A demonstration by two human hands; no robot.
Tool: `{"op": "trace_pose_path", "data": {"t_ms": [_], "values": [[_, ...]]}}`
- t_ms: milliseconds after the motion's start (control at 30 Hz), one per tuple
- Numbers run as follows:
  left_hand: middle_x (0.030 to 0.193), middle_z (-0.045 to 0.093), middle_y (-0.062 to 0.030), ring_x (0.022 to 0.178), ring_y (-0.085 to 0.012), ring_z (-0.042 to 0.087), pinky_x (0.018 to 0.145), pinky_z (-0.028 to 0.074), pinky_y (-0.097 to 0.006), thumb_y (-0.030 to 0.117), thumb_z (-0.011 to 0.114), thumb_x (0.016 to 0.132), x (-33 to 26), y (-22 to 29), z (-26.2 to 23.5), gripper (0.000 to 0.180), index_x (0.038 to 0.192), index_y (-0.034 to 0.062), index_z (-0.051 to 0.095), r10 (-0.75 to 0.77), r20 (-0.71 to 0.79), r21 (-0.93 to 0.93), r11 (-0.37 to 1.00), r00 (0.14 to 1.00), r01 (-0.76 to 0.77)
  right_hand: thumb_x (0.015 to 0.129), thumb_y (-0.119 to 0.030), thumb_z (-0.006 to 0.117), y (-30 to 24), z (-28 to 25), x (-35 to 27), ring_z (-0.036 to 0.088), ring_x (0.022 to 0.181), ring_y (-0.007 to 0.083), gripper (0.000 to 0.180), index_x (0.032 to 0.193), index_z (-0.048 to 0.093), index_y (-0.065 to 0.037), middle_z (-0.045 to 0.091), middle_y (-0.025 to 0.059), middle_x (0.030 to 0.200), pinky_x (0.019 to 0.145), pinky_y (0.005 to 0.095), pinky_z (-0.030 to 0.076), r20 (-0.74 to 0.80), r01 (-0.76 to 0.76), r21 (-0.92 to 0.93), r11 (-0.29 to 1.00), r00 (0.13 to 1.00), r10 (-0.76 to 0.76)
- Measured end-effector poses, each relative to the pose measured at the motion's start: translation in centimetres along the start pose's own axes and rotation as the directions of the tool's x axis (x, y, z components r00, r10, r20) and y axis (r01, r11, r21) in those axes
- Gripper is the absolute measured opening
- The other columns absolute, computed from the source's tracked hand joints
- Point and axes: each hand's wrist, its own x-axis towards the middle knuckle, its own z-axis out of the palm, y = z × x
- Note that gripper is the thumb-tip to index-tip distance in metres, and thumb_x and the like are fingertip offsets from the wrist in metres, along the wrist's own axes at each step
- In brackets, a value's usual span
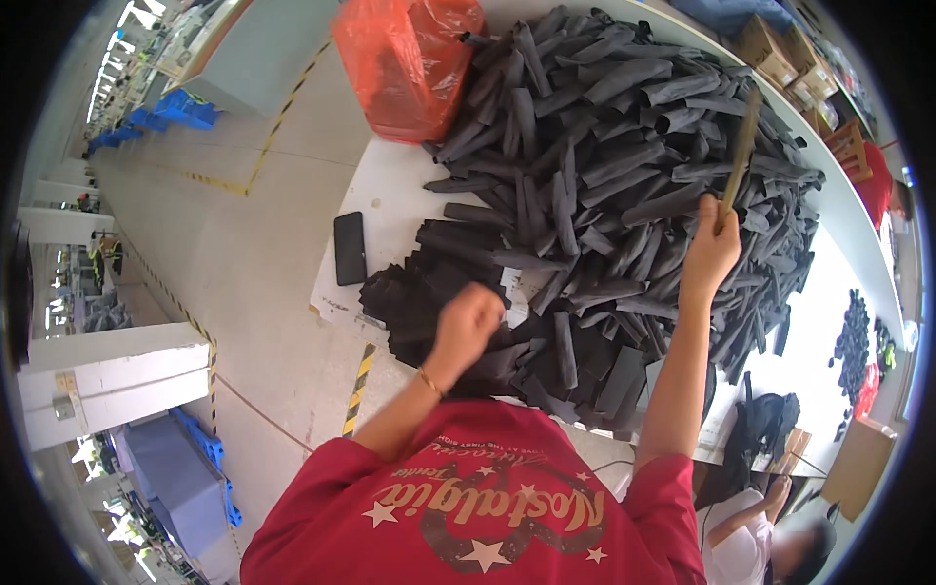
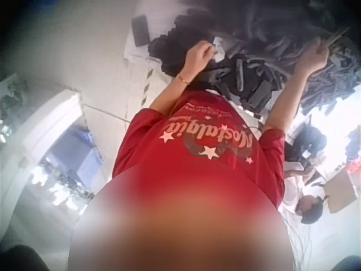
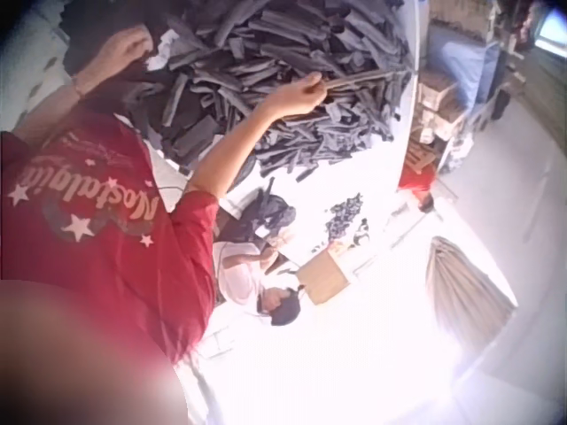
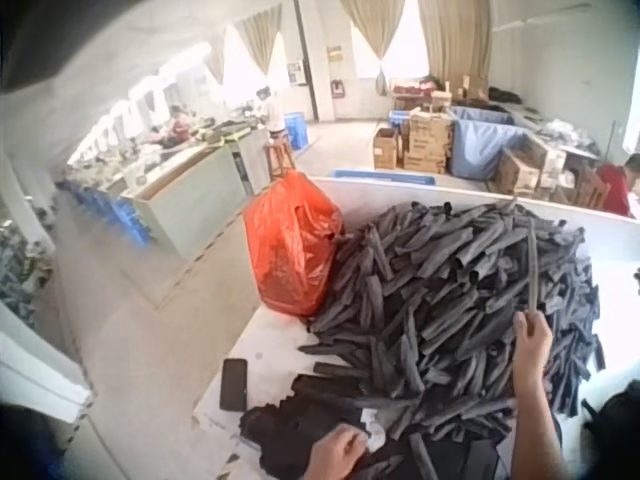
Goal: Sorting and cleaning black foam pieces on a table using a stick.
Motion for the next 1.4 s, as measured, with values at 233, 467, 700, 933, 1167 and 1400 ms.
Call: {"op": "trace_pose_path", "data": {"t_ms": [233,467,700,933,1167,1400], "values": [[0.085,0.053,-0.003,0.092,-0.0252,0.05,0.079,0.043,-0.036,0.017,0.077,0.067,9.2,-7.8,-3.2,0.029,0.094,0.0133,0.068,0.154,0.416,0.494,0.789,0.896,-0.365,0.092,-0.014,0.062,3.3,-0.8,-9.7,0.054,0.07,0.0191,0.028,0.117,0.055,-0.002,0.06,0.0107,0.084,0.064,0.0296,0.046,0.158,0.078,-0.168,0.983,0.986,-0.051],[0.071,0.066,-0.0145,0.067,-0.0344,0.064,0.061,0.051,-0.045,0.041,0.062,0.088,8.0,-7.0,-1.5,0.03,0.093,0.0115,0.065,-0.208,-0.029,0.543,0.818,0.978,0.19,0.091,-0.008,0.058,3.2,-0.7,-18.0,0.061,0.067,0.0269,0.013,0.097,0.062,0.003,0.061,0.0166,0.079,0.061,0.0331,0.046,0.617,-0.091,-0.045,0.995,0.781,0.099],[0.071,0.067,-0.0166,0.07,-0.0377,0.066,0.064,0.052,-0.047,0.049,0.056,0.088,8.3,-10.9,-1.2,0.043,0.085,0.0066,0.064,-0.345,-0.1,0.623,0.709,0.933,0.329,0.091,-0.011,0.058,2.8,0.0,-20.8,0.063,0.074,0.0338,0.015,0.098,0.062,0.002,0.063,0.0185,0.083,0.065,0.0367,0.048,0.669,-0.04,0.017,0.999,0.743,0.019],[0.085,0.062,-0.0114,0.061,-0.0164,0.066,0.053,0.054,-0.028,0.001,0.061,0.086,5.3,-7.2,-3.5,0.022,0.107,0.0,0.055,-0.677,-0.19,-0.519,0.684,0.711,0.512,0.09,-0.01,0.059,2.9,-1.6,-22.4,0.063,0.078,0.0361,0.016,0.098,0.062,0.003,0.063,0.0199,0.084,0.067,0.0378,0.048,0.741,-0.134,0.025,0.991,0.668,0.071],[0.099,0.06,-0.0191,0.094,-0.0358,0.06,0.081,0.05,-0.045,0.05,0.069,0.079,8.0,-12.6,-3.7,0.056,0.102,-0.0007,0.062,-0.487,-0.47,0.228,0.739,0.736,0.634,0.089,-0.011,0.06,2.5,-2.5,-23.9,0.063,0.079,0.0392,0.017,0.097,0.062,0.003,0.063,0.0217,0.086,0.068,0.0402,0.049,0.759,-0.053,0.037,0.998,0.651,0.006],[0.103,0.061,-0.0188,0.1,-0.0387,0.058,0.085,0.049,-0.047,0.053,0.073,0.072,10.4,-14.7,-0.4,0.055,0.095,0.0042,0.07,-0.542,-0.294,0.489,0.623,0.788,0.61,0.091,-0.013,0.058,4.3,-0.5,-26.1,0.062,0.076,0.0406,0.017,0.096,0.061,0.003,0.063,0.0235,0.081,0.065,0.0424,0.049,0.753,-0.175,-0.011,0.984,0.646,0.123]]}}
